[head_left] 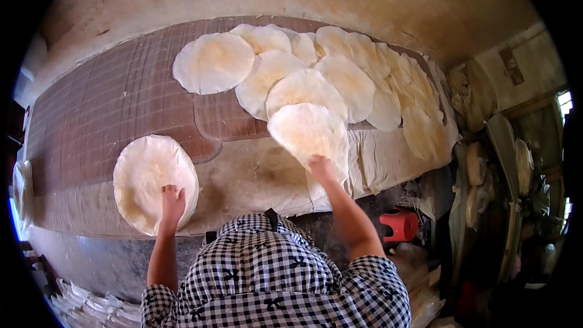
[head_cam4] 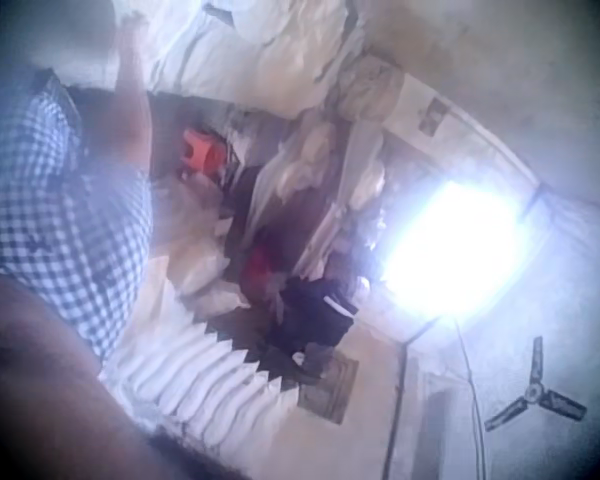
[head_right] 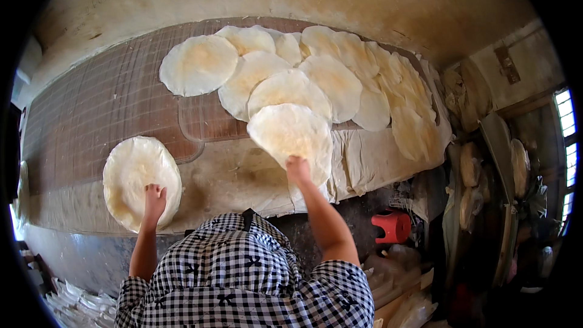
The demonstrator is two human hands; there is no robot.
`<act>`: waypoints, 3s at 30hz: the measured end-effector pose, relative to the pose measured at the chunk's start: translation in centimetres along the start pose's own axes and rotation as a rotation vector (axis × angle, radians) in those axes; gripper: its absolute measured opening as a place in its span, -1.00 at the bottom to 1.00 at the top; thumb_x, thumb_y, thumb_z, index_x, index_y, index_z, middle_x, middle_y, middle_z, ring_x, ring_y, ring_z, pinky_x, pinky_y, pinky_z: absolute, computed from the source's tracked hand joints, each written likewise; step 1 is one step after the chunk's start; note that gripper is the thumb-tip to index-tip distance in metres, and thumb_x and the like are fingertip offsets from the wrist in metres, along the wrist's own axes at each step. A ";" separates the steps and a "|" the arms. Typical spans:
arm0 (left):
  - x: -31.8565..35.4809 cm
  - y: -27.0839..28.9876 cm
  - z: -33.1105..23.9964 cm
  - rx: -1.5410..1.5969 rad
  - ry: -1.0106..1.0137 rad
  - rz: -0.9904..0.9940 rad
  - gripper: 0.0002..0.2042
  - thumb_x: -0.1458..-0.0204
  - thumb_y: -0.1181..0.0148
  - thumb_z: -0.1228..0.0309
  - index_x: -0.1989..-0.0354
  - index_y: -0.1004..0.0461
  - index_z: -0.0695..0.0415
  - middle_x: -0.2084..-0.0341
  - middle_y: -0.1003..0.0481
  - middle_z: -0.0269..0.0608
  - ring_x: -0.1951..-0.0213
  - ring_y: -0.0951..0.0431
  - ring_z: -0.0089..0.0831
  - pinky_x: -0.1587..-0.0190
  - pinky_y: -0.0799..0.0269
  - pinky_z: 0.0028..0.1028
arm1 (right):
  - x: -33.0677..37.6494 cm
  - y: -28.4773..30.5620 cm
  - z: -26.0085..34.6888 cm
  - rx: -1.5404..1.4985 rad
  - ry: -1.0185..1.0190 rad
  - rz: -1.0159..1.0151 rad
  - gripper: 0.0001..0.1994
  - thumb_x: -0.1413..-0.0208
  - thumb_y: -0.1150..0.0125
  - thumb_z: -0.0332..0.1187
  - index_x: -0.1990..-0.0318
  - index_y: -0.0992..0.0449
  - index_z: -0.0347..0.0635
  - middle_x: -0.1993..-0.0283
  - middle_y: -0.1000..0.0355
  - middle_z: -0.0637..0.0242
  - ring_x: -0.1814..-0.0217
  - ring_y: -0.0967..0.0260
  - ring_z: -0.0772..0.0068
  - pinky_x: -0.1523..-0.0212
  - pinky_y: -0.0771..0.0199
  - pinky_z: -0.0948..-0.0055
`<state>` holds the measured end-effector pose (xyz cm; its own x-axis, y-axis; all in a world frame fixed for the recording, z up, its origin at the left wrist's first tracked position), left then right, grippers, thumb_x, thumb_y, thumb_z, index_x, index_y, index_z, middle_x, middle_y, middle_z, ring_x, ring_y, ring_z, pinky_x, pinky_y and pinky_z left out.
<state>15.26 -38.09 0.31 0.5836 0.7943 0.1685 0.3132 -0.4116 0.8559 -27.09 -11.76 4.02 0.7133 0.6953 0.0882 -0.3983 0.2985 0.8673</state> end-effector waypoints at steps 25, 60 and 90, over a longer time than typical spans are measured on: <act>-3.3 -9.1 -5.6 1.163 0.485 -0.051 -0.66 0.10 -0.12 0.64 0.11 -0.23 0.34 0.23 -0.41 -0.06 0.26 -0.47 -0.33 0.23 -0.44 -0.40 | -4.7 7.6 6.5 -1.097 -0.236 0.124 -0.88 -0.03 0.01 -0.51 0.44 -0.46 -0.35 0.51 -0.46 0.17 0.55 -0.42 0.39 0.52 -0.43 0.44; -0.1 -16.5 1.0 1.458 0.539 -0.119 -0.86 0.06 -0.17 0.48 0.33 -0.40 0.22 0.34 -0.48 -0.21 0.32 -0.49 -0.39 0.26 -0.40 -0.42 | 6.3 -10.4 4.9 0.181 0.776 0.159 -0.64 0.12 0.05 -0.49 0.07 -0.36 -0.20 -0.15 -0.21 0.19 -0.23 -0.07 0.20 -0.20 -0.04 0.11; 4.3 9.7 0.5 0.637 0.438 -0.709 -0.76 -0.01 -0.11 0.35 0.45 -0.18 0.20 0.57 -0.28 -0.19 0.44 -0.32 -0.46 0.39 -0.26 -0.42 | -4.8 -1.9 20.6 -1.120 0.077 0.302 -0.85 0.10 -0.03 -0.61 0.33 -0.36 -0.22 0.37 -0.39 0.39 0.37 -0.30 0.59 0.32 -0.32 0.59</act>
<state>21.16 -38.86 9.07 -0.1699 0.9855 0.0004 0.8881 0.1529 0.4334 -17.89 -29.09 12.03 0.4808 0.8632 0.1539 -0.8606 0.4982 -0.1058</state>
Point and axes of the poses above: each hand's wrist, its own x-axis away from the middle knuckle, its own y-axis out of the back of the hand, z = x × y, the point moved 9 cm from there along -x, towards the middle knuckle
